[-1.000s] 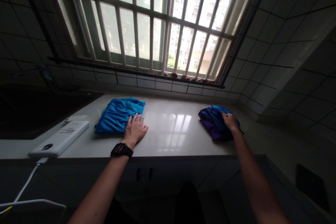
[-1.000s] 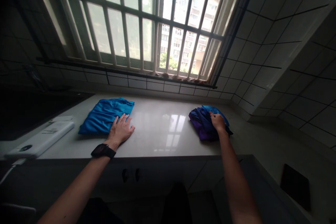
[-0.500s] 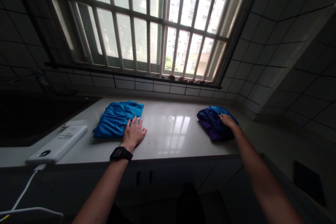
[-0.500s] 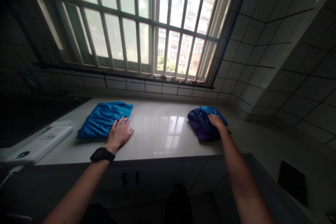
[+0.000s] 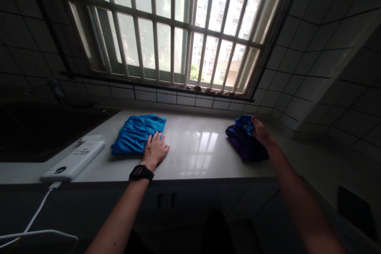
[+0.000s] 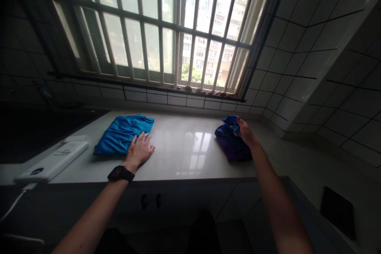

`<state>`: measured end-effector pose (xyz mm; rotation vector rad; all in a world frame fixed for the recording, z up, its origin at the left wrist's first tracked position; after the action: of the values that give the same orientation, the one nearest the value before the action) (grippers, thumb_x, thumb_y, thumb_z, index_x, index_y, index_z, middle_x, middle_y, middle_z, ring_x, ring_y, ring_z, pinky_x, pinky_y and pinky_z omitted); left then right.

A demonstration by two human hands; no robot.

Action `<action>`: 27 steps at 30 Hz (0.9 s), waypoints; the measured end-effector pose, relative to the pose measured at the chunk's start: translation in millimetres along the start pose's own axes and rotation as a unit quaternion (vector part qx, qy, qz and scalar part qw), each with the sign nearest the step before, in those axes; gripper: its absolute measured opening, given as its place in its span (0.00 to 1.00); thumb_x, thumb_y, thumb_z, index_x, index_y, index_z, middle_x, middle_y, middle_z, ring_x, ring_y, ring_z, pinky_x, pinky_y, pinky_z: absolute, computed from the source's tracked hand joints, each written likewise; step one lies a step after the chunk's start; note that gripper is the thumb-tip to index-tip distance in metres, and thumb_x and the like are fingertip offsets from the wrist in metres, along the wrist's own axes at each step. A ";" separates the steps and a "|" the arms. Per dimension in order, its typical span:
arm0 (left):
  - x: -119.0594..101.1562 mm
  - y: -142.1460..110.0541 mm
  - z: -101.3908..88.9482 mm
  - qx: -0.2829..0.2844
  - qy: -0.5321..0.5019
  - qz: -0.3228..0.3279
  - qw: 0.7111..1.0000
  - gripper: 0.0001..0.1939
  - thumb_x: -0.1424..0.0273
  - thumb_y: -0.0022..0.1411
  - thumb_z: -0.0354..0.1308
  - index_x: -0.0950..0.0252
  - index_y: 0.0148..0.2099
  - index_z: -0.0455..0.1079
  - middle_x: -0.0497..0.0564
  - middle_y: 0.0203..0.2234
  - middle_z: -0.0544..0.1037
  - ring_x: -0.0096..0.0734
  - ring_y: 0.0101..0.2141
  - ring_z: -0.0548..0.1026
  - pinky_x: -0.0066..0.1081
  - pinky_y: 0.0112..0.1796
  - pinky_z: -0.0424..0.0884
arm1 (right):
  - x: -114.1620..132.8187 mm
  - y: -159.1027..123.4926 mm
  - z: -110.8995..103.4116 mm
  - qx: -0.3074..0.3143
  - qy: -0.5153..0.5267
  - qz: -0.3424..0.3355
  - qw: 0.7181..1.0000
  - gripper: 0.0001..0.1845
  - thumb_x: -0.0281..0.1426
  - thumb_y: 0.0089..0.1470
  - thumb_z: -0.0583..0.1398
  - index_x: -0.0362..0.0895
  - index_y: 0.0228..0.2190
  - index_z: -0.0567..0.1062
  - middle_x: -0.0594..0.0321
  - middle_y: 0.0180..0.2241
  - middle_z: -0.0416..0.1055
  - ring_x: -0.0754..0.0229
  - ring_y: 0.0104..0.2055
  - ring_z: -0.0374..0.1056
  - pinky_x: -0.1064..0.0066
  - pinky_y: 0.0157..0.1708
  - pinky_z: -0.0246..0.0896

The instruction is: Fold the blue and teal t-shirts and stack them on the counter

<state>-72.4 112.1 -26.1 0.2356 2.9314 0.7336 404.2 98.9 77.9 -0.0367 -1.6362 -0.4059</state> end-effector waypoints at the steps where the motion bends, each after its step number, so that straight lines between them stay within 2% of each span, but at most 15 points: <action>1: 0.1 -0.1 0.3 0.001 0.002 -0.001 1.000 0.27 0.67 0.63 0.48 0.71 0.60 0.74 0.65 0.64 0.72 0.51 0.68 0.64 0.48 0.68 0.55 | 1.6 -1.3 8.2 0.008 0.019 -0.002 1.000 0.29 0.59 0.46 0.68 0.47 0.31 0.71 0.71 0.22 0.67 0.65 0.20 0.60 0.74 0.18 0.53; 7: -1.3 -1.2 -0.7 -0.003 0.012 0.002 1.000 0.26 0.68 0.64 0.49 0.69 0.60 0.74 0.64 0.64 0.72 0.50 0.68 0.64 0.49 0.68 0.55 | 14.1 -9.4 64.2 0.066 0.058 -0.021 0.996 0.31 0.63 0.45 0.68 0.49 0.30 0.70 0.70 0.22 0.66 0.62 0.22 0.62 0.70 0.21 0.59; 13: -2.3 -3.6 -2.6 0.010 -0.015 -0.006 1.000 0.27 0.68 0.64 0.49 0.71 0.61 0.73 0.66 0.65 0.70 0.51 0.69 0.63 0.50 0.69 0.54 | 18.2 -24.5 137.0 0.129 0.090 0.003 0.988 0.30 0.62 0.45 0.68 0.49 0.28 0.70 0.67 0.23 0.68 0.60 0.25 0.65 0.68 0.24 0.65; 16: -2.4 -4.4 -3.2 0.004 -0.021 -0.005 1.000 0.26 0.68 0.64 0.49 0.69 0.61 0.73 0.64 0.66 0.70 0.51 0.69 0.63 0.50 0.69 0.54 | 12.2 -35.7 174.1 0.154 0.119 0.016 0.981 0.32 0.63 0.41 0.70 0.49 0.26 0.69 0.69 0.21 0.65 0.61 0.24 0.62 0.70 0.24 0.64; 19: -2.6 -5.0 -2.7 0.008 -0.018 -0.006 1.000 0.26 0.68 0.64 0.50 0.69 0.62 0.73 0.64 0.66 0.70 0.50 0.69 0.62 0.50 0.69 0.53 | 0.2 -46.8 211.1 0.198 0.163 0.036 0.966 0.34 0.63 0.37 0.72 0.48 0.26 0.70 0.69 0.22 0.66 0.62 0.25 0.62 0.70 0.26 0.65; 22: -3.2 -5.4 -2.1 0.023 -0.013 -0.008 1.000 0.27 0.67 0.65 0.49 0.72 0.63 0.72 0.65 0.66 0.69 0.51 0.70 0.61 0.50 0.70 0.52 | -22.8 -51.4 239.4 0.229 0.147 0.081 0.959 0.32 0.62 0.40 0.71 0.48 0.27 0.72 0.67 0.23 0.68 0.59 0.28 0.65 0.67 0.30 0.68; 27: -3.0 -4.9 -1.2 0.030 -0.006 -0.007 1.000 0.27 0.68 0.66 0.49 0.71 0.63 0.71 0.65 0.67 0.69 0.51 0.70 0.61 0.52 0.69 0.53 | -68.1 -42.2 250.4 0.214 0.042 0.133 0.967 0.26 0.56 0.44 0.71 0.48 0.24 0.72 0.64 0.24 0.70 0.55 0.31 0.66 0.65 0.32 0.67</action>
<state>-70.2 106.8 -27.1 0.2232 2.9443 0.6409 161.0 144.7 -10.8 0.0849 -1.5780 0.1546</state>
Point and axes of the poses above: each hand's wrist, its own y-axis towards the middle knuckle, its own z-axis out of the palm, x = y × z, the point moved 7 cm from there along y, towards the middle knuckle
